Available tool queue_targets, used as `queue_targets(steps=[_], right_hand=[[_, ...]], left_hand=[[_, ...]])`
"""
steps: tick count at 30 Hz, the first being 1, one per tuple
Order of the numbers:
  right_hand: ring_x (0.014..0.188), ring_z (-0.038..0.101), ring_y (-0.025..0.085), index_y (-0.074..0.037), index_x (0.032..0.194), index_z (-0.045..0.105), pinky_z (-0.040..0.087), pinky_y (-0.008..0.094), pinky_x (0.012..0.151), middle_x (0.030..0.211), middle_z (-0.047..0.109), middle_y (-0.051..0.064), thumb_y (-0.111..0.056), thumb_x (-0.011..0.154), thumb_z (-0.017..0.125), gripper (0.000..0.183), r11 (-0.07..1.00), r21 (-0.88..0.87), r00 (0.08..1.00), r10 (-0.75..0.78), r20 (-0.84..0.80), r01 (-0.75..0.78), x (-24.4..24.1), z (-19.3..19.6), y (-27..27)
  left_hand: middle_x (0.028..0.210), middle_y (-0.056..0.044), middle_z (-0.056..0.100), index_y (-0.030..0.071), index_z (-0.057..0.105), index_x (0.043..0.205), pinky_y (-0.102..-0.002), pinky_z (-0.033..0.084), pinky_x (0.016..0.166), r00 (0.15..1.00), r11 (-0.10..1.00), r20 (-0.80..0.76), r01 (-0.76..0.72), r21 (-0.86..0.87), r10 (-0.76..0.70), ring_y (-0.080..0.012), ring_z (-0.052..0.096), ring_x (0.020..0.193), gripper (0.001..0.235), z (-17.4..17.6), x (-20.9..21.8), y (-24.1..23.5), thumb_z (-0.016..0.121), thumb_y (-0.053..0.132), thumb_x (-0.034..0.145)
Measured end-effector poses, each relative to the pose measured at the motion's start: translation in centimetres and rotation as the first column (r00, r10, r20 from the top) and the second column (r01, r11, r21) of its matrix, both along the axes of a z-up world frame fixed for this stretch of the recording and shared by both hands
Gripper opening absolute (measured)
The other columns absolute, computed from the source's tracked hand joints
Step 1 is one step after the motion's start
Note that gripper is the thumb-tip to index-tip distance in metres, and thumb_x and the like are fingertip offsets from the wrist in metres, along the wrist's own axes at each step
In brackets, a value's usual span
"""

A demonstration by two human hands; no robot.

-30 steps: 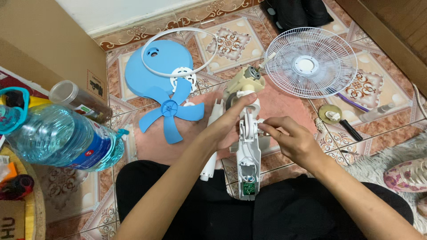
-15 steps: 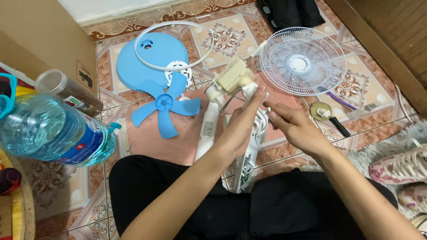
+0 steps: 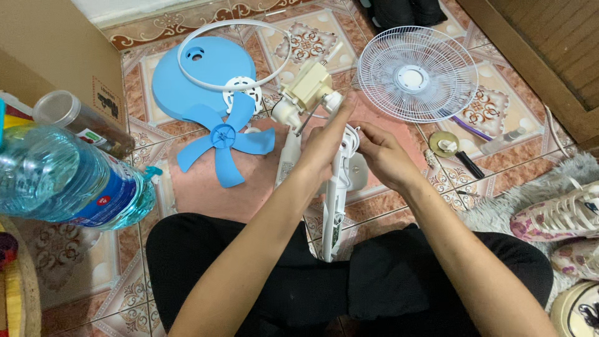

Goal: The person assembles a disassembled electric fan while sitting on the floor. They connect the motor housing to the fan stand, attach the fan blades to the motor, and secure the components together by hand.

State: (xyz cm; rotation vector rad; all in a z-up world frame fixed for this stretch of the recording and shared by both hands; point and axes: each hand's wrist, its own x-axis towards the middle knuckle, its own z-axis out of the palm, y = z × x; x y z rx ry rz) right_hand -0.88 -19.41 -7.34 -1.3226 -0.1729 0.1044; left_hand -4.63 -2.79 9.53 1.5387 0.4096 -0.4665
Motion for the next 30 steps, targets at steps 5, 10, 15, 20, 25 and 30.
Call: queue_targets(steps=[5, 10, 15, 20, 25, 30], right_hand=[[0.118, 0.073, 0.016, 0.000, 0.146, 0.072, 0.056, 0.036, 0.114, 0.116, 0.073, 0.004, -0.011, 0.122, 0.060, 0.028, 0.998, 0.038, 0.999, -0.041, 0.030, 0.040, 0.2, -2.3, 0.2], [0.107, 0.067, 0.008, -0.007, 0.134, 0.077, 0.056, 0.029, 0.102, 0.107, 0.072, -0.001, -0.014, 0.121, 0.066, 0.019, 0.988, -0.153, 0.997, 0.031, 0.076, -0.019, 0.1, 1.6, -0.1], [0.108, 0.073, 0.013, -0.003, 0.132, 0.082, 0.058, 0.031, 0.104, 0.109, 0.081, 0.006, -0.009, 0.116, 0.070, 0.021, 0.972, -0.133, 0.977, 0.204, 0.054, -0.195, 1.4, 3.2, -1.3], [0.112, 0.075, 0.014, -0.003, 0.129, 0.086, 0.058, 0.032, 0.106, 0.114, 0.084, 0.005, -0.004, 0.111, 0.073, 0.022, 0.952, -0.122, 0.957, 0.289, 0.041, -0.282, 3.6, 1.0, -2.7], [0.116, 0.076, 0.016, -0.004, 0.127, 0.085, 0.058, 0.034, 0.108, 0.115, 0.084, 0.007, -0.004, 0.111, 0.073, 0.020, 0.941, -0.125, 0.943, 0.324, 0.071, -0.314, 4.3, -0.3, -2.9], [0.105, 0.071, 0.011, -0.005, 0.124, 0.086, 0.057, 0.028, 0.095, 0.109, 0.082, 0.004, -0.006, 0.112, 0.076, 0.015, 0.928, -0.273, 0.953, 0.288, 0.091, -0.254, 5.2, -1.1, -2.8]], left_hand=[[0.140, -0.033, 0.069, -0.019, 0.069, 0.137, -0.061, 0.055, 0.117, 1.000, 0.987, -0.006, -0.019, -0.162, 0.018, -0.0429, 0.068, 0.141, 0.119, -4.3, 2.4, 1.4, 0.079, 0.080, 0.072], [0.139, -0.038, 0.070, -0.022, 0.069, 0.137, -0.066, 0.058, 0.111, 1.000, 0.991, 0.006, 0.026, -0.128, -0.026, -0.0503, 0.071, 0.139, 0.125, -1.7, 2.1, 2.8, 0.079, 0.079, 0.064], [0.146, -0.032, 0.075, -0.009, 0.077, 0.138, -0.051, 0.060, 0.118, 0.989, 0.989, 0.030, 0.140, 0.052, -0.142, -0.0453, 0.068, 0.148, 0.119, -0.1, 1.9, 3.7, 0.073, 0.084, 0.063], [0.149, -0.022, 0.075, 0.002, 0.070, 0.151, -0.044, 0.053, 0.125, 0.990, 0.988, 0.044, 0.129, 0.089, -0.134, -0.0363, 0.067, 0.150, 0.120, -1.3, 1.7, 3.2, 0.076, 0.083, 0.063], [0.147, -0.016, 0.077, 0.008, 0.070, 0.151, -0.041, 0.052, 0.125, 0.989, 0.984, 0.063, 0.125, 0.128, -0.133, -0.0332, 0.068, 0.149, 0.114, -2.7, 2.3, 2.9, 0.077, 0.084, 0.067], [0.152, -0.028, 0.070, 0.000, 0.066, 0.154, -0.045, 0.052, 0.126, 0.987, 0.994, 0.125, 0.094, 0.057, -0.101, -0.0414, 0.063, 0.154, 0.110, -3.0, 1.9, 3.1, 0.079, 0.075, 0.074]])
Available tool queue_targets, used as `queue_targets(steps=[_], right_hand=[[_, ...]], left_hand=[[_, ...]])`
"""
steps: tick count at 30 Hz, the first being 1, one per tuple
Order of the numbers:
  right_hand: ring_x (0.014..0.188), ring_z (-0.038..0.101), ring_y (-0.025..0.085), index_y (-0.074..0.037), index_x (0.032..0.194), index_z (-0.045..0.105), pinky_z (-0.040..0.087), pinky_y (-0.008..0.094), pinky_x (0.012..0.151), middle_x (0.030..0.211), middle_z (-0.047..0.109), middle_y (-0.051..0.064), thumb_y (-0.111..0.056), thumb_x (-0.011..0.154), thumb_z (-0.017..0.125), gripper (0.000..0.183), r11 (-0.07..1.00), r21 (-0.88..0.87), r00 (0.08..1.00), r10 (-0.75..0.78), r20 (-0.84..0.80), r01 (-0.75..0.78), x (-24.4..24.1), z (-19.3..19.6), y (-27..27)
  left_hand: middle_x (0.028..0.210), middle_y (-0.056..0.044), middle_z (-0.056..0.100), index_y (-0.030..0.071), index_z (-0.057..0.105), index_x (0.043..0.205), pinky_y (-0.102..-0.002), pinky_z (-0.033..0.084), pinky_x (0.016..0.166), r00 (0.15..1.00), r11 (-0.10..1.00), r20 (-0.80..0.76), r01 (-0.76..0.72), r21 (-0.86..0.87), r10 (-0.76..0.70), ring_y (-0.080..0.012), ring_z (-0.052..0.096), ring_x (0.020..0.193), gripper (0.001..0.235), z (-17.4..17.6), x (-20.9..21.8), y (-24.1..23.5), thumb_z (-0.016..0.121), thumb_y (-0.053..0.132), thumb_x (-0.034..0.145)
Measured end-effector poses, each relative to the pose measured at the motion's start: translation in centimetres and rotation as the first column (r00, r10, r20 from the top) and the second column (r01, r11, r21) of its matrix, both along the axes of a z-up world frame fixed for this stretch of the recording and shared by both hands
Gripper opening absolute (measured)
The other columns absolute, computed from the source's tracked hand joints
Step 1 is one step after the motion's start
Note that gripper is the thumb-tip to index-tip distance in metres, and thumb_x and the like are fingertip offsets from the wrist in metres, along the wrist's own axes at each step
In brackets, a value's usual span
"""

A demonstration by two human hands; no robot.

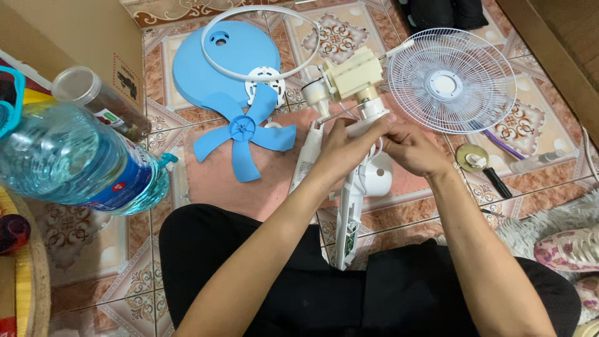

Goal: The person assembles a disassembled electric fan while sitting on the floor. They connect the motor housing to the fan stand, attach the fan blades to the motor, and secure the components together by hand.

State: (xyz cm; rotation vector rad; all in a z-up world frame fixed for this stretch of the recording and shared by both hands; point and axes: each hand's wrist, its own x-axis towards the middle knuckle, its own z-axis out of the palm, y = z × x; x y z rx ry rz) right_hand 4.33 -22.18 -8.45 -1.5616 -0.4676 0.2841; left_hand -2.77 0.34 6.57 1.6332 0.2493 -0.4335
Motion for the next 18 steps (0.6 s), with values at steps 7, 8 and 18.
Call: queue_targets(steps=[7, 8, 18], right_hand=[[0.085, 0.068, 0.002, -0.007, 0.117, 0.089, 0.050, 0.018, 0.075, 0.094, 0.078, -0.003, -0.006, 0.107, 0.081, 0.013, 0.998, 0.011, 0.998, -0.054, -0.023, 0.055, -1.6, 2.9, 2.8], [0.089, 0.070, 0.005, -0.005, 0.118, 0.088, 0.054, 0.022, 0.080, 0.097, 0.079, 0.000, -0.003, 0.108, 0.080, 0.013, 0.997, 0.058, 0.998, -0.040, -0.044, 0.042, -1.8, 3.3, 3.0], [0.090, 0.070, 0.015, 0.001, 0.106, 0.086, 0.057, 0.030, 0.086, 0.095, 0.078, 0.007, 0.000, 0.108, 0.078, 0.009, 0.975, 0.216, 0.982, 0.082, -0.172, -0.044, -0.3, 1.7, 0.8]], left_hand=[[0.148, -0.035, 0.066, -0.009, 0.059, 0.155, -0.050, 0.053, 0.123, 0.994, 0.988, 0.102, -0.034, -0.154, 0.050, -0.0445, 0.062, 0.152, 0.109, -0.4, -0.6, 0.0, 0.088, 0.062, 0.076], [0.138, -0.031, 0.068, -0.008, 0.061, 0.151, -0.048, 0.056, 0.117, 0.994, 0.981, 0.094, -0.037, -0.192, 0.056, -0.0387, 0.067, 0.141, 0.105, -0.5, -0.4, 0.1, 0.090, 0.059, 0.075], [0.091, -0.011, 0.071, -0.008, 0.058, 0.130, -0.037, 0.059, 0.098, 0.994, 0.909, 0.108, 0.028, -0.417, 0.019, -0.0220, 0.077, 0.092, 0.083, -6.1, 2.0, 0.9, 0.095, 0.048, 0.081]])
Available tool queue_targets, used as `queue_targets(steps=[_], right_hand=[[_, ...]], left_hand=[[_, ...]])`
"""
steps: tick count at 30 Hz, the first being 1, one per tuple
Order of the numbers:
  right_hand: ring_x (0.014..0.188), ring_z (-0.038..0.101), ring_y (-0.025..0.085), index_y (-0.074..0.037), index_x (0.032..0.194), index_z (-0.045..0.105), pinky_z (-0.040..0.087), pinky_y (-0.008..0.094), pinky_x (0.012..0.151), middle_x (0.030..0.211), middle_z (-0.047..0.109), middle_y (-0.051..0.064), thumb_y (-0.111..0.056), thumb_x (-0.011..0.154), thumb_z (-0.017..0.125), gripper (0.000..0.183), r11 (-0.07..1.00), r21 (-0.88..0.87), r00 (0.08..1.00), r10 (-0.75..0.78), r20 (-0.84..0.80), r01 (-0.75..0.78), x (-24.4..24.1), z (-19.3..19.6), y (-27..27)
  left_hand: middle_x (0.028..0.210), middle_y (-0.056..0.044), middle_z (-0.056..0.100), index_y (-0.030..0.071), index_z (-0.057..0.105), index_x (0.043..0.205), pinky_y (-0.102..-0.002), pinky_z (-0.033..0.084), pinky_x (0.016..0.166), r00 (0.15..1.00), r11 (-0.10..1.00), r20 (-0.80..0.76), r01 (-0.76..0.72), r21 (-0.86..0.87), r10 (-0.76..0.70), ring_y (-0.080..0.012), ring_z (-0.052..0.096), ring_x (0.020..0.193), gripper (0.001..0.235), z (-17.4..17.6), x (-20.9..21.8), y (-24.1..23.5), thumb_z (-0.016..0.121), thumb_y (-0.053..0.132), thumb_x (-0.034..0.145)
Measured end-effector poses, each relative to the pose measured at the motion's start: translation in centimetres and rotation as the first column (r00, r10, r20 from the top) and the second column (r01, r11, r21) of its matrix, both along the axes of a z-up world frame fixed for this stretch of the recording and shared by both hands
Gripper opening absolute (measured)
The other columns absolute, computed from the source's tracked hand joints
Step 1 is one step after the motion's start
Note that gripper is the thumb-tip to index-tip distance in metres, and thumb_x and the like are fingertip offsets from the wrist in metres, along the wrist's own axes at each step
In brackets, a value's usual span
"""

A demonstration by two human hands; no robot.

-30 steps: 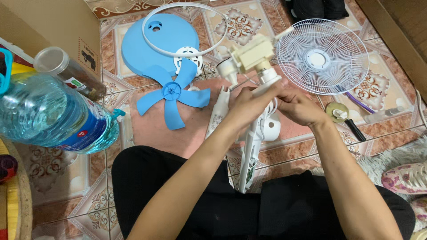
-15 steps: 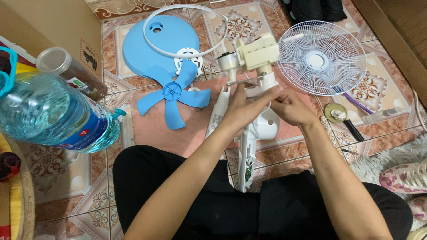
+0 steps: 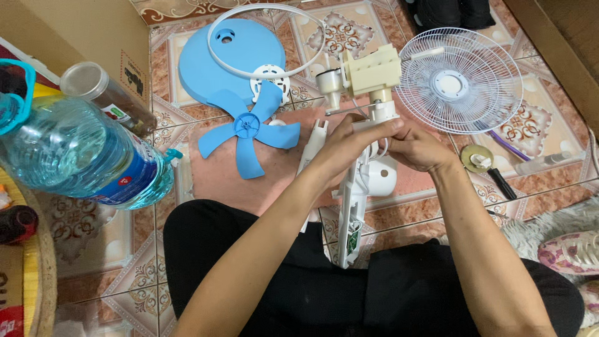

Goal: The person assembles a disassembled electric fan while sitting on the floor. They connect the motor housing to the fan stand, attach the fan blades to the motor, and secure the components together by hand.

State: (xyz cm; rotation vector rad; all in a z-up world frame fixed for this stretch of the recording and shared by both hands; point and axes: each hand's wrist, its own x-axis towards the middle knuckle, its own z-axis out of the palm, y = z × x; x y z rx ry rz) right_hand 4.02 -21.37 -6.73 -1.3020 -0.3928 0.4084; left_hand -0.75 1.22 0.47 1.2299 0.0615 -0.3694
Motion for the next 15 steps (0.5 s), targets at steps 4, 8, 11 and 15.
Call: queue_targets(steps=[4, 8, 11, 15], right_hand=[[0.104, 0.071, 0.016, 0.002, 0.124, 0.088, 0.057, 0.032, 0.094, 0.107, 0.083, 0.008, 0.001, 0.106, 0.080, 0.020, 0.987, -0.155, 0.991, -0.029, 0.131, 0.049, 0.8, -1.2, -0.8], [0.106, 0.070, 0.013, 0.000, 0.129, 0.088, 0.058, 0.030, 0.096, 0.109, 0.084, 0.009, -0.003, 0.110, 0.077, 0.022, 0.977, -0.195, 0.982, -0.052, 0.181, 0.088, 0.7, -2.0, -1.2], [0.104, 0.071, 0.013, -0.001, 0.128, 0.089, 0.058, 0.030, 0.094, 0.107, 0.084, 0.008, -0.006, 0.112, 0.076, 0.021, 0.979, -0.191, 0.988, -0.045, 0.146, 0.073, 0.7, -2.5, -1.3], [0.066, 0.059, 0.013, 0.004, 0.106, 0.088, 0.047, 0.025, 0.067, 0.072, 0.069, 0.007, -0.008, 0.113, 0.076, 0.018, 0.990, -0.140, 0.999, 0.029, 0.028, -0.024, 1.3, -2.5, -2.2]], left_hand=[[0.096, -0.013, 0.068, -0.008, 0.059, 0.133, -0.038, 0.055, 0.099, 1.000, 1.000, -0.001, 0.008, -0.003, -0.008, -0.0241, 0.072, 0.100, 0.086, 3.6, -1.0, -0.5, 0.094, 0.049, 0.079], [0.105, -0.014, 0.064, -0.008, 0.059, 0.138, -0.039, 0.049, 0.101, 0.999, 0.999, -0.007, 0.036, -0.007, -0.036, -0.0272, 0.066, 0.113, 0.091, 4.9, -1.5, -0.4, 0.093, 0.050, 0.077], [0.107, -0.016, 0.064, -0.010, 0.058, 0.141, -0.041, 0.051, 0.104, 0.999, 0.999, -0.012, 0.048, -0.020, -0.048, -0.0292, 0.066, 0.114, 0.095, 4.0, -1.4, -0.2, 0.094, 0.050, 0.077], [0.109, -0.016, 0.063, -0.008, 0.057, 0.142, -0.046, 0.045, 0.115, 0.996, 0.997, -0.029, 0.079, -0.015, -0.080, -0.0324, 0.064, 0.122, 0.100, 5.9, -2.3, -0.2, 0.093, 0.054, 0.074]])
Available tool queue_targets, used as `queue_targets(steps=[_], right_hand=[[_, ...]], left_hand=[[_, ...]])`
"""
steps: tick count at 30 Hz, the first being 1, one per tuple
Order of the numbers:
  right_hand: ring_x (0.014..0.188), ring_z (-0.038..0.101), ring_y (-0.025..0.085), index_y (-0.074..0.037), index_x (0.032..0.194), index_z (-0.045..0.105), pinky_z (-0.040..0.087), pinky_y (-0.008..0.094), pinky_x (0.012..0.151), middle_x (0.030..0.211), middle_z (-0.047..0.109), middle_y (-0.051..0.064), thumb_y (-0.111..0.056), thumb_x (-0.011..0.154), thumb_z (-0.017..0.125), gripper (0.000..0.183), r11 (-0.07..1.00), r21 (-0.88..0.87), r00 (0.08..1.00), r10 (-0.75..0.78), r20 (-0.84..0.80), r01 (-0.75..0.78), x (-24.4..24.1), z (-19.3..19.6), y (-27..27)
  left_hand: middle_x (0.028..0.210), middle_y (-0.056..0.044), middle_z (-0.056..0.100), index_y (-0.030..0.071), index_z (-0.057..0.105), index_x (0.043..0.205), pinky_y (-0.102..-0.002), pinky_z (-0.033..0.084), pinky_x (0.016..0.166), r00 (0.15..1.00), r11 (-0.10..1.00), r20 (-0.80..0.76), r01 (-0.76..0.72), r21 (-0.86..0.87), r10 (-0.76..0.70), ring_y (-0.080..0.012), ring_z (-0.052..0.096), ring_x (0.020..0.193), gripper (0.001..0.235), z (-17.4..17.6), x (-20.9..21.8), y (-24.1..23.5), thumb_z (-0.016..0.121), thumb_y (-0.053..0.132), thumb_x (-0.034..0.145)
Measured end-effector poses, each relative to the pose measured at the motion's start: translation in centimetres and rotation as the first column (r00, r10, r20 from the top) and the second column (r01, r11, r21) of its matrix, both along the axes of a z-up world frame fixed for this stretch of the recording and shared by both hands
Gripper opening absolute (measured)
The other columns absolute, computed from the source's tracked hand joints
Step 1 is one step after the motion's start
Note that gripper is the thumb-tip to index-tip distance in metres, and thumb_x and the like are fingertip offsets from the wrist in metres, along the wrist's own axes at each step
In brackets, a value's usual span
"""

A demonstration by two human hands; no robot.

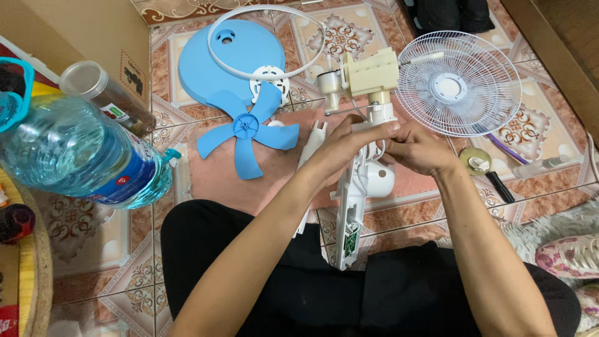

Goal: The person assembles a disassembled electric fan while sitting on the floor. They connect the motor housing to the fan stand, attach the fan blades to the motor, and secure the components together by hand.

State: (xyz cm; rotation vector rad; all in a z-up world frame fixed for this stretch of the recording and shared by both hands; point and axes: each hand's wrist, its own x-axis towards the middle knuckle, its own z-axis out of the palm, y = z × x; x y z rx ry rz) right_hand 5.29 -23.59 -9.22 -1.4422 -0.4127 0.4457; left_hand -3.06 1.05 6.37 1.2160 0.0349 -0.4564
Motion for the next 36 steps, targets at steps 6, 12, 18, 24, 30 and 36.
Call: queue_targets(steps=[6, 12, 18, 24, 30, 36], right_hand=[[0.045, 0.043, 0.014, 0.013, 0.079, 0.079, 0.035, 0.028, 0.049, 0.047, 0.048, 0.008, -0.004, 0.110, 0.072, 0.036, 0.985, -0.147, 0.992, 0.071, -0.105, -0.086, 0.0, 2.8, -2.1], [0.023, 0.035, 0.018, 0.022, 0.073, 0.066, 0.038, 0.029, 0.039, 0.030, 0.032, 0.009, 0.003, 0.108, 0.061, 0.041, 0.973, -0.227, 0.957, -0.029, -0.287, -0.038, -2.3, 8.9, 0.4], [0.030, 0.049, 0.017, 0.019, 0.151, 0.056, 0.037, 0.028, 0.039, 0.060, 0.067, 0.026, -0.023, 0.125, 0.050, 0.050, 0.971, -0.228, 0.980, -0.108, -0.170, 0.068, -4.8, 8.8, 3.6], [0.047, 0.074, 0.028, 0.011, 0.132, 0.076, 0.056, 0.034, 0.051, 0.076, 0.082, 0.026, -0.012, 0.113, 0.064, 0.032, 0.826, -0.535, 0.971, -0.235, -0.038, 0.179, -9.5, 8.0, 1.0], [0.062, 0.084, 0.026, -0.008, 0.124, 0.086, 0.065, 0.036, 0.068, 0.082, 0.089, 0.013, -0.023, 0.103, 0.081, 0.027, 0.575, -0.808, 0.980, -0.198, 0.009, 0.124, -13.3, 2.4, -0.7], [0.111, 0.087, 0.036, -0.023, 0.126, 0.089, 0.066, 0.049, 0.104, 0.106, 0.093, 0.008, -0.042, 0.099, 0.084, 0.034, 0.524, -0.849, 0.995, -0.020, -0.093, -0.069, -15.7, -0.8, 0.6]], left_hand=[[0.120, -0.024, 0.066, -0.010, 0.055, 0.148, -0.059, 0.043, 0.122, 0.999, 0.999, 0.021, 0.033, 0.037, -0.034, -0.0409, 0.066, 0.135, 0.110, -0.3, 0.2, 0.0, 0.094, 0.058, 0.071], [0.137, -0.025, 0.042, -0.006, 0.034, 0.160, -0.058, 0.033, 0.123, 0.998, 0.999, -0.033, 0.046, -0.018, -0.046, -0.0401, 0.050, 0.130, 0.124, -0.6, 0.6, -0.2, 0.098, 0.053, 0.072], [0.171, -0.029, 0.052, -0.009, 0.029, 0.178, -0.056, 0.030, 0.137, 0.999, 0.992, 0.037, 0.028, -0.123, -0.023, -0.0358, 0.047, 0.162, 0.124, -4.4, 0.9, -0.2, 0.098, 0.041, 0.088], [0.163, -0.019, 0.058, -0.006, 0.037, 0.174, -0.052, 0.044, 0.131, 0.992, 0.995, 0.123, -0.024, -0.095, 0.036, -0.0260, 0.052, 0.149, 0.107, -7.6, 0.9, 1.6, 0.097, 0.037, 0.096], [0.115, -0.006, 0.071, 0.006, 0.058, 0.147, -0.039, 0.064, 0.104, 0.984, 0.989, 0.149, -0.075, -0.124, 0.093, -0.0140, 0.070, 0.113, 0.064, -5.4, -0.1, 2.1, 0.094, 0.029, 0.099], [0.118, -0.021, 0.080, 0.005, 0.053, 0.142, -0.050, 0.074, 0.098, 0.988, 0.976, 0.131, -0.054, -0.211, 0.083, -0.0293, 0.086, 0.100, 0.060, -7.4, -0.5, 4.6, 0.088, 0.033, 0.102]])
